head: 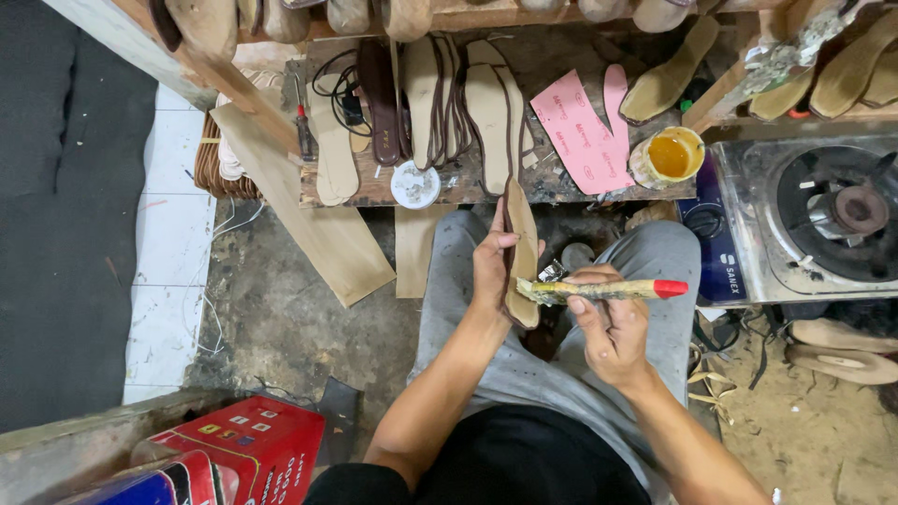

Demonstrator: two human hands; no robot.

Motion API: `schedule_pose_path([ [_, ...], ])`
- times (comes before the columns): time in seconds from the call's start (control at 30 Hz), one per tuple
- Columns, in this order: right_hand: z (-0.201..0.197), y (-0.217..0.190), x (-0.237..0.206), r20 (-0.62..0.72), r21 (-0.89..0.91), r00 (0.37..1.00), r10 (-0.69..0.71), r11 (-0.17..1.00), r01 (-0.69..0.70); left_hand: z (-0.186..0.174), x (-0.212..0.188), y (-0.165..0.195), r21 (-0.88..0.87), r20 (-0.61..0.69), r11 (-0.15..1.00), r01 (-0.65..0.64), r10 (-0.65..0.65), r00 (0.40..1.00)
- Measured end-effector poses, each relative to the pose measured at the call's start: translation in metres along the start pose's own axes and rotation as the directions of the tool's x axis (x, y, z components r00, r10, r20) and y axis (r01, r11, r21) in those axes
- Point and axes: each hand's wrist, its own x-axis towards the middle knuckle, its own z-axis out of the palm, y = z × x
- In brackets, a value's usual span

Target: The person sits on the floor and uses a brush to apply glue from a cup onto the underside of shoe insoles one at a time, coating the surface, then places each finished insole on the rack above the workbench and picks up the next one.

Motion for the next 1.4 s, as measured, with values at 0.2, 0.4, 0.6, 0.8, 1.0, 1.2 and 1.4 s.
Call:
schedule_pose_path([
  [0.2,-0.003,0.002,0.002,-0.021,-0.01,0.999,-0.03,1.0,0.029,0.001,0.002,0.0,0.005,0.034,1.0,0.01,-0.01,0.999],
  [0.4,-0.008,0.003,0.003,-0.015,-0.009,0.999,-0.049,0.999,0.049,0.003,0.006,-0.003,0.012,0.078,1.0,-0.001,0.0,0.997],
  [0.6,-0.012,0.003,0.004,-0.033,0.006,0.999,-0.006,1.0,0.006,0.009,0.005,-0.004,0.003,0.068,1.0,0.028,-0.028,0.997],
  [0.8,-0.016,0.005,0.008,-0.035,-0.031,0.999,-0.03,0.999,0.029,0.016,0.002,-0.003,-0.011,0.083,1.0,0.025,-0.024,0.996],
  [1.0,-0.011,0.008,0.009,0.009,-0.147,1.0,0.011,0.989,-0.009,0.018,0.007,-0.01,-0.007,0.024,0.999,0.051,-0.051,0.998],
  [1.2,-0.013,0.001,0.0,0.202,-0.026,0.954,-0.222,0.972,0.232,0.0,0.021,-0.009,0.026,0.005,1.0,-0.017,0.017,1.0],
  [1.4,0.0,0.01,-0.011,0.082,-0.118,0.97,-0.23,0.964,0.239,-0.014,0.03,-0.009,-0.092,-0.041,0.994,-0.065,0.061,0.997],
])
